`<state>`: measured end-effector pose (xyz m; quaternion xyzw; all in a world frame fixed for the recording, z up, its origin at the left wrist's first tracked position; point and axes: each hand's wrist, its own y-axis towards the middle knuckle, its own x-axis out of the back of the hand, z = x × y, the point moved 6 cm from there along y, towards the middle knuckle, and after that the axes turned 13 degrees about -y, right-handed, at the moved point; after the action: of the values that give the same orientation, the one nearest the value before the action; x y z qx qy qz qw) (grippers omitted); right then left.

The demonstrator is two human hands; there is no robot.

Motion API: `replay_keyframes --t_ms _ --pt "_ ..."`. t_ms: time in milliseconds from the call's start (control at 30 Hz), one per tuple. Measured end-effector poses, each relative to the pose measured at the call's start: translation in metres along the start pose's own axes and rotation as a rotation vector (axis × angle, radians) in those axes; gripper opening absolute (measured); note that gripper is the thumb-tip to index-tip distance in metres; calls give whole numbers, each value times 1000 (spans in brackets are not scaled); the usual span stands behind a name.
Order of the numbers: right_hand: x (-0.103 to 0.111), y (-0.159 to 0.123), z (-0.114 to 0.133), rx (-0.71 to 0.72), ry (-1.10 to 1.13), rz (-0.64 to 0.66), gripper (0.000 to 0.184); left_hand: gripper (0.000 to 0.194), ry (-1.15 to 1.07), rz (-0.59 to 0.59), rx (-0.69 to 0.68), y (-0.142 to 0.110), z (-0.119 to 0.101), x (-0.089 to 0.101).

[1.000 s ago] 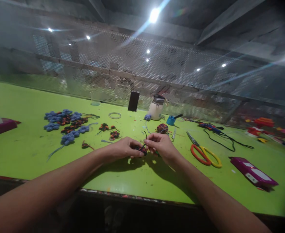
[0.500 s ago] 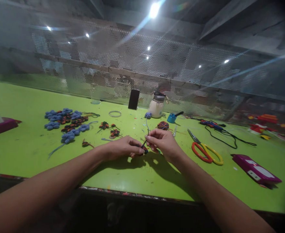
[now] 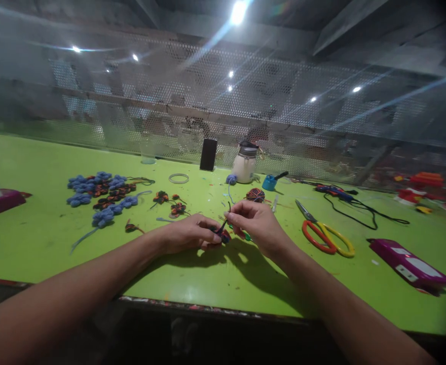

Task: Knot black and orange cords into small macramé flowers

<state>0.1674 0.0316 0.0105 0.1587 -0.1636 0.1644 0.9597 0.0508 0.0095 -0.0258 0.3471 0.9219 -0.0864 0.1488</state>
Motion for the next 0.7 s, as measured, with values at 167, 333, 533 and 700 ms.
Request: replay_keyframes --t_ms 167,333,533,700 --pt "-4 -1 0 -30 30 48 20 15 47 -4 19 0 2 5" --pt "-6 -3 1 -56 69 57 20 24 81 36 -84 1 -6 1" --pt "-4 -3 1 -81 62 31 21 29 108 -46 -206 0 -14 1" --pt "-3 -2 -1 -111 30 5 20 27 206 -52 -203 3 -11 3"
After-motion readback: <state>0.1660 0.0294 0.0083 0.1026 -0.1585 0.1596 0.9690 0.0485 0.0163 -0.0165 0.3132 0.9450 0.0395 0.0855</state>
